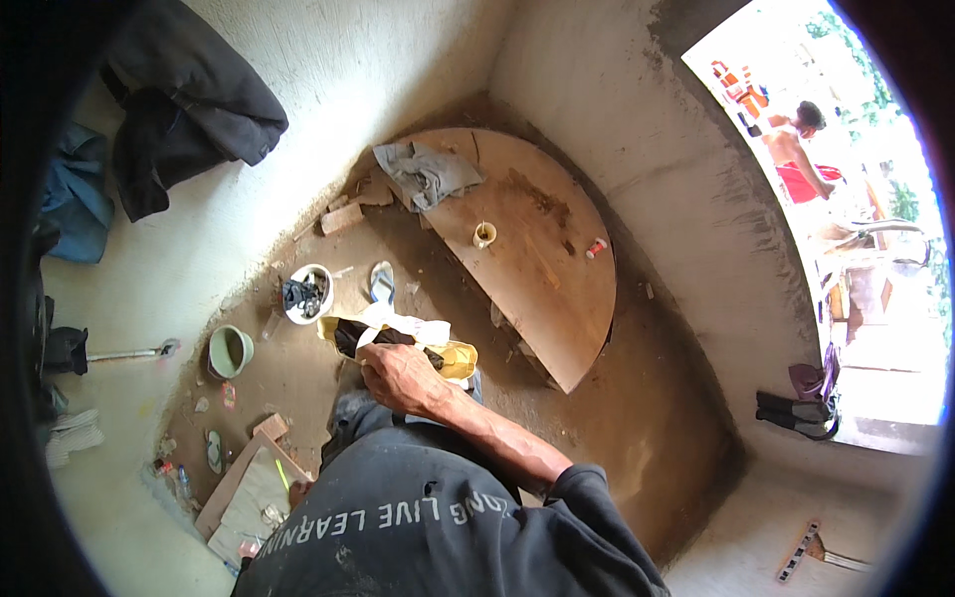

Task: The person removes a beige tote bag from a wall hook, places it on a wooden surface, and opens a black plastic bag inside it. They pour a white granular substance from a small plastic bag into a cup, then place the small bag into the black plastic bag and close it. The tote bag is returned to the wall hook. The person then picks up a pair of grey pants and holds them up.

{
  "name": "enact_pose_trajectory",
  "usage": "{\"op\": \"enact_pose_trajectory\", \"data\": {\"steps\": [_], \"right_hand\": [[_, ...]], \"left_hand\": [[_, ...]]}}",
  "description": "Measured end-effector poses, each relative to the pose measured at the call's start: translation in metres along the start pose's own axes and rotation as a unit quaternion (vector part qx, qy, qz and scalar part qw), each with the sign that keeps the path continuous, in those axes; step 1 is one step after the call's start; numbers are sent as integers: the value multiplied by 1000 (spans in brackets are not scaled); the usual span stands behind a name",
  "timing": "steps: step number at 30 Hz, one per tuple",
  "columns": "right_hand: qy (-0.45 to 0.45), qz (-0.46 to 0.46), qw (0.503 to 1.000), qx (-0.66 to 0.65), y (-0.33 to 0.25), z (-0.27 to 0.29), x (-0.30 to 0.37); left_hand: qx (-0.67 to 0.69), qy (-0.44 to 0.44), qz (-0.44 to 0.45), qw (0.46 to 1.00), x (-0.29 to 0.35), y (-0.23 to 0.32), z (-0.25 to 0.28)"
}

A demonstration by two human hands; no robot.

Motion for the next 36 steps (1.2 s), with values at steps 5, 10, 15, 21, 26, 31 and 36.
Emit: {"op": "enact_pose_trajectory", "data": {"steps": [5, 10, 15, 21, 26, 31, 36], "right_hand": [[-38, 23, 997, -55, 10, 9, 28], [-15, 18, 1000, 4, 23, 40, 21], [6, 83, 992, 94, -2, 96, 20], [50, 120, 965, 229, -48, 171, -18], [75, 99, 957, 261, -111, 186, -48], [-22, 227, 929, 290, -187, 161, -44], [-173, 425, 803, 381, -260, 123, -28]], "left_hand": [[-143, 90, 25, 985, 12, -79, -34], [-140, 48, 20, 989, -42, -71, -120], [-63, 51, -55, 995, -92, -18, -197], [-193, 65, -345, 916, -11, 120, -329], [-91, -126, -544, 824, 134, 169, -428], [-133, -209, -656, 713, 287, 200, -453], [-371, -59, -790, 484, 383, 251, -475]]}}
Point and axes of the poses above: each hand's wrist, its own x-axis away from the middle knuckle, its own z-axis out of the back of the hand, y = z × x, the point moved 7 cm from there along -x, towards the middle knuckle, and after that the axes turned 10 degrees about z, right-handed, at the moved point
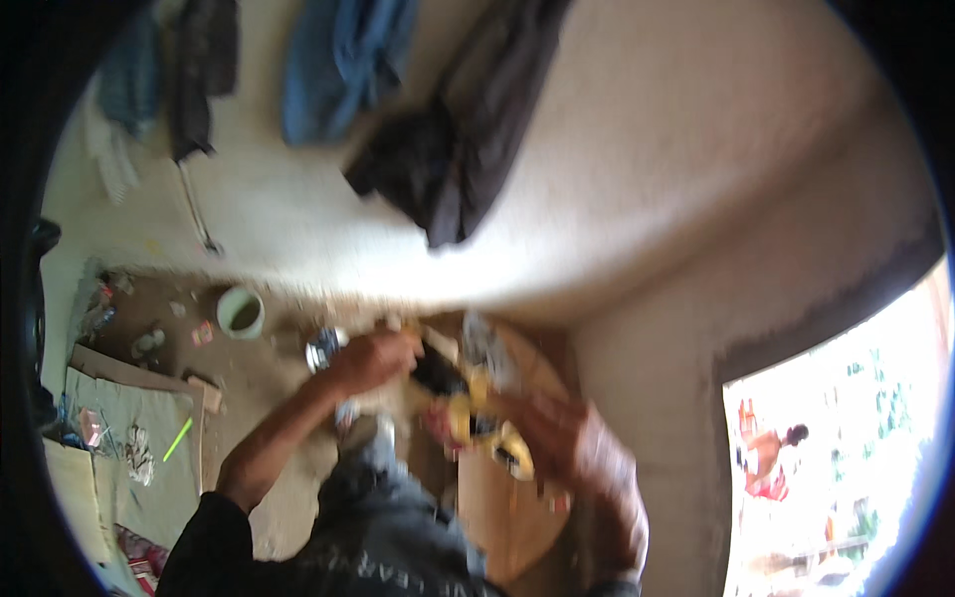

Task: The person removes a beige tote bag from a wall hook, places it on a wooden surface, and opens a black plastic bag inside it. They pour a white granular substance from a small plastic bag into a cup, then place the small bag into the black plastic bag and close it. The tote bag is returned to the wall hook. The person then picks up a pair of grey pants and holds them up.

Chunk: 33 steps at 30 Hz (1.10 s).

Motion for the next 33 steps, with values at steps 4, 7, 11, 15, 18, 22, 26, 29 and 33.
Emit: {"op": "enact_pose_trajectory", "data": {"steps": [4, 7, 11, 15, 18, 22, 26, 29, 33], "right_hand": [[80, 8, 992, -94, 1, 18, -58], [83, 131, 987, -47, -11, -3, -113], [93, 79, 985, -121, -3, -42, -187], [157, 31, 974, -163, 2, -37, -264], [103, 43, 984, -136, 3, -32, -328], [153, 236, 960, 3, -6, -4, -422], [232, 264, 932, 86, 21, 43, -514], [289, 255, 910, 151, 43, 90, -569], [382, 184, 897, 124, 76, 143, -640]], "left_hand": [[-131, -243, -105, 955, 20, 6, -42], [248, -407, -59, 877, 53, -19, -64], [419, -349, 254, 798, 80, -98, -33], [80, -321, 185, 925, 75, -93, 105], [-172, -266, 97, 944, 60, -77, 237], [77, 151, 62, 984, 12, -54, 407], [151, 97, 73, 981, -63, -73, 451], [40, 130, 110, 985, -112, -103, 486], [-102, 302, 47, 947, -143, -107, 545]]}}
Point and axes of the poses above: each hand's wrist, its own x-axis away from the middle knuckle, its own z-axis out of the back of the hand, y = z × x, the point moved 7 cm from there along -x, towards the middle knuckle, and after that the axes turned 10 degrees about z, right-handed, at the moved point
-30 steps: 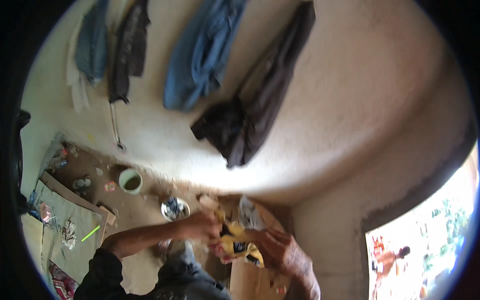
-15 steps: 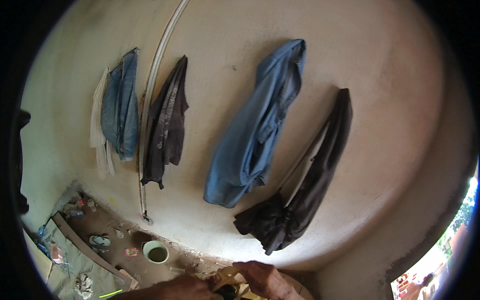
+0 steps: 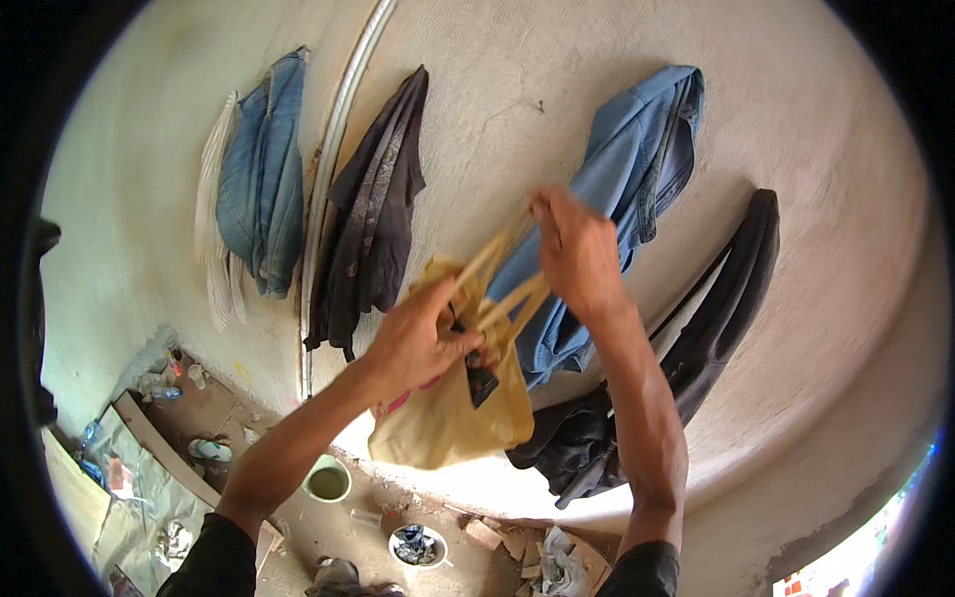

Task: The person removes a beige tote bag from a wall hook, places it on a wooden surface, and opens a black plastic bag inside it. They pour a white granular substance from a small plastic bag into a cup, then place the small bag into the black plastic bag and close it. The tote bag is returned to the wall hook. The person then picks up a pair of grey pants and holds them up.

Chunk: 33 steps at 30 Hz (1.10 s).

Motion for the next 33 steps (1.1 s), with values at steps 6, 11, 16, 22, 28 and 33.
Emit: {"op": "enact_pose_trajectory", "data": {"steps": [6, 11, 16, 22, 28, 33], "right_hand": [[71, 75, 993, 63, 53, -33, -88], [79, 88, 985, 128, 118, -57, -153], [8, -47, 982, 181, 205, -81, -162], [15, -153, 969, 193, 195, -100, -96], [-128, -194, 899, 371, 146, -96, -77], [-177, -66, 891, 413, 123, -104, -114]], "left_hand": [[-82, 147, -75, 983, -76, 1, 40], [-74, 202, -170, 962, -151, -8, 53], [-166, 207, -178, 948, -218, -31, 31], [-148, 158, -184, 959, -226, -57, -16], [-136, 151, -163, 965, -231, -59, -29], [-92, 170, -155, 969, -233, -69, -16]]}}
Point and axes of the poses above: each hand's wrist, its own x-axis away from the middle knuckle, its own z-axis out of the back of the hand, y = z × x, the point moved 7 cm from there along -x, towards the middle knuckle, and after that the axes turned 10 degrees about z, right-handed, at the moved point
